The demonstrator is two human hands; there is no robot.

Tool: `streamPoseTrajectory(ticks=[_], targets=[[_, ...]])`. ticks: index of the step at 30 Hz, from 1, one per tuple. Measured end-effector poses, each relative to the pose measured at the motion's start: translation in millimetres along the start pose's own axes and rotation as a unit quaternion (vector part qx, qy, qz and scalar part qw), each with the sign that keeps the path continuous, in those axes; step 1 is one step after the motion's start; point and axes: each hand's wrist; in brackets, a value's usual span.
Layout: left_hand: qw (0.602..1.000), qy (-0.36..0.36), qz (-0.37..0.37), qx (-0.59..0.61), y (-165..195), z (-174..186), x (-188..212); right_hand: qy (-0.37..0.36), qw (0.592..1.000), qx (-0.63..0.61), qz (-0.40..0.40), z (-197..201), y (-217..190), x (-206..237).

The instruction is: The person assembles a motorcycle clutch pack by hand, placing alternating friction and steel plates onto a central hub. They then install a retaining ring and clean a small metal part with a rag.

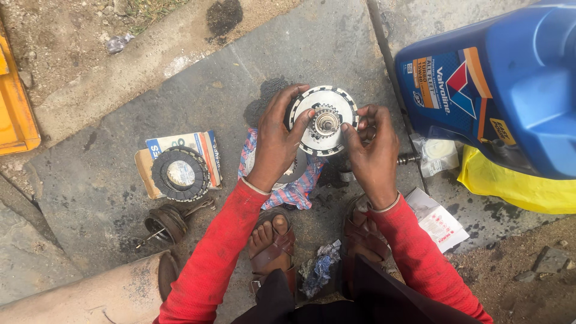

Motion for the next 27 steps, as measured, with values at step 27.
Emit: streamPoseTrajectory(ticks=[27], targets=[[0.912, 0.227, 0.058, -0.336, 7, 159, 79, -0.027, 0.991, -0.014, 0.130, 30, -8, 55]])
Point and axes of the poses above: each hand's wrist, its own x-axis away from the middle knuckle, its own z-axis out of the back of the hand, y = z × x, and after that the axes turned 5 degrees about y, right-handed
